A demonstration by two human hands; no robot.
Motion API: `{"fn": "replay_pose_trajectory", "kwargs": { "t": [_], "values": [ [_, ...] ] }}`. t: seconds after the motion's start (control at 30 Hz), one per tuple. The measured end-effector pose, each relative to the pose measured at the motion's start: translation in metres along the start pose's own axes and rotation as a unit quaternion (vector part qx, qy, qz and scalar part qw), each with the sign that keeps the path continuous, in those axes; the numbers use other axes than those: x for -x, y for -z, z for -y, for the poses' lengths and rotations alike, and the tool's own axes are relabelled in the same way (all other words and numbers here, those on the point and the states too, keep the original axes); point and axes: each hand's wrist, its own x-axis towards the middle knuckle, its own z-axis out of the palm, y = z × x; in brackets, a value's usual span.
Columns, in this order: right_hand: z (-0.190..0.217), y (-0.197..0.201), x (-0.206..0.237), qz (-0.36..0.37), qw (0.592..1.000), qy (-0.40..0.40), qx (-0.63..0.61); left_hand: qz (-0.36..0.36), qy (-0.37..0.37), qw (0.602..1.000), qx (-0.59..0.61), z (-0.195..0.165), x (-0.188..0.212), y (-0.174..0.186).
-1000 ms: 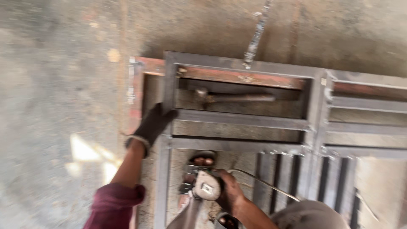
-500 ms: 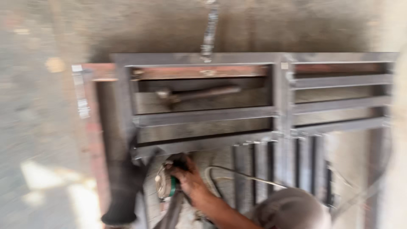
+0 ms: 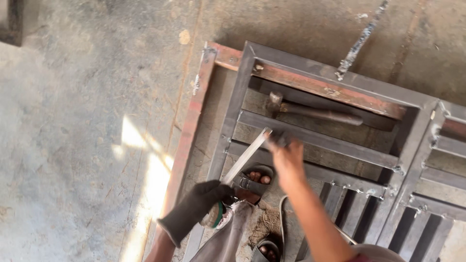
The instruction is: The person positions metal bars inside a rectangular steel frame lying on the workshop floor, hammering each bar to seat it flush in the frame. They measure the assembly with a tape measure, reposition bars by hand, and weld the joints with a welding torch, producing sparks at the frame corners.
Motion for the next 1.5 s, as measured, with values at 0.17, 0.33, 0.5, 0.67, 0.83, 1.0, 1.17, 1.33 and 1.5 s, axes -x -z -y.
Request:
{"fn": "replay_pose_trajectory", "kwargs": {
  "t": [0.17, 0.33, 0.5, 0.67, 0.83, 1.0, 1.17, 1.33, 1.5],
  "values": [
    [-0.003, 0.012, -0.04, 0.052, 0.941, 0.194, 0.273, -0.062, 0.125, 0.987, 0.075, 0.046, -0.011, -0.021],
    [-0.012, 0.036, -0.05, 0.021, 0.916, 0.18, 0.357, -0.105, 0.178, 0.978, 0.034, 0.053, -0.012, -0.028],
    [-0.008, 0.07, -0.077, -0.032, 0.904, 0.288, 0.313, -0.118, 0.168, 0.979, 0.001, 0.049, -0.001, -0.034],
    [0.003, 0.09, -0.099, -0.055, 0.863, 0.335, 0.375, -0.164, 0.169, 0.972, 0.029, 0.061, -0.001, -0.043],
    [0.014, 0.104, -0.118, -0.084, 0.749, 0.423, 0.502, -0.222, 0.076, 0.969, -0.077, 0.078, 0.003, -0.054],
    [-0.003, 0.114, -0.132, 0.01, 0.731, 0.362, 0.578, -0.203, 0.102, 0.955, -0.193, 0.079, 0.006, -0.061],
    [-0.016, 0.111, -0.155, 0.022, 0.747, 0.363, 0.557, -0.219, 0.112, 0.95, -0.194, 0.061, 0.003, -0.061],
    [-0.023, 0.109, -0.164, 0.041, 0.735, 0.4, 0.546, -0.182, 0.246, 0.941, -0.145, 0.047, 0.0, -0.063],
    [-0.016, 0.107, -0.161, 0.037, 0.711, 0.39, 0.584, -0.233, 0.153, 0.94, -0.2, 0.044, 0.003, -0.068]
  ]
}}
